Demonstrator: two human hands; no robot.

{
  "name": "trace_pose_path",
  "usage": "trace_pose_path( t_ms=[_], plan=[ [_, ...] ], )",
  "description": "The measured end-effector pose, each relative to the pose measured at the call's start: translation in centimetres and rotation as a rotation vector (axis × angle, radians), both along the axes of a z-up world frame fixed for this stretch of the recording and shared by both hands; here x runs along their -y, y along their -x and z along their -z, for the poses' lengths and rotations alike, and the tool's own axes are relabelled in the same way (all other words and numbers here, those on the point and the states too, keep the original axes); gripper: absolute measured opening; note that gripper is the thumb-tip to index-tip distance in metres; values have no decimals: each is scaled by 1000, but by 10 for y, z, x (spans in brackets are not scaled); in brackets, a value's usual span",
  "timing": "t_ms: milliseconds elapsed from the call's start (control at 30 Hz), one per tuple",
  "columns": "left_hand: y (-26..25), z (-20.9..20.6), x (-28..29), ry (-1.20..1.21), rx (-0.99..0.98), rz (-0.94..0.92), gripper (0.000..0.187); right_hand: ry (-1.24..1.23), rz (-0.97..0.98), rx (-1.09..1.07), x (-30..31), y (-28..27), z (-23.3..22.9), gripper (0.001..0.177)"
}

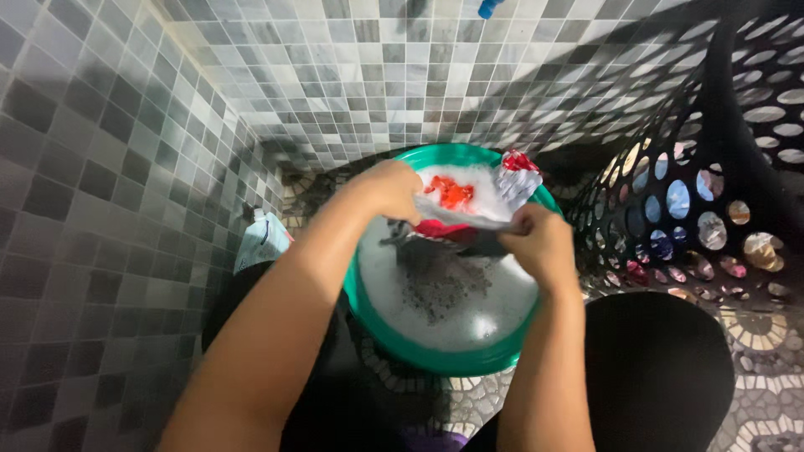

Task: The person hand-washes several small garments in a green basin filled with soapy water. They repeatedly submerge, agitate, and wring out items including a red piece, a dark piece, and a white piece, then place them into a black laundry basket beside the basin.

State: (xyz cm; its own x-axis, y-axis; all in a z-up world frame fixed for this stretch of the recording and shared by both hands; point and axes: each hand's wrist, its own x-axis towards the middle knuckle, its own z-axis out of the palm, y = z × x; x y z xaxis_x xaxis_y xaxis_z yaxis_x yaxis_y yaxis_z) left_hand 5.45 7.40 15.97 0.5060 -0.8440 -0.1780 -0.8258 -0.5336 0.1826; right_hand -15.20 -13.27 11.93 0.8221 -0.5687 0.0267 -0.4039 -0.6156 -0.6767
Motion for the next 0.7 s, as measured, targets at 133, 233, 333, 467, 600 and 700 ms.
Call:
trace_pose_path(
  t_ms=[133, 233, 333, 467, 600, 700],
  plan=[
    [-16, -5, -7, 12, -482, 29, 46, -131, 52, 152, 14, 4, -3, 33],
    [-28, 26, -1, 189, -431, -88, 58, -43, 150, 130, 19, -1, 16, 38],
    [-37, 106, 5, 278, -137, -216, 76, 227, 256, -97, 21, -10, 77, 76],
    [-35, 245, 19, 268, -417, -497, 66, 42, 315, -186, 33, -27, 208, 69],
    [52, 347, 20, 90, -617, -941, 55, -1, 187, -217, 8, -7, 303, 65],
    [118, 385, 14, -151, -714, -1017, 52, -119, 81, -356, -43, -2, 335, 71]
  ],
)
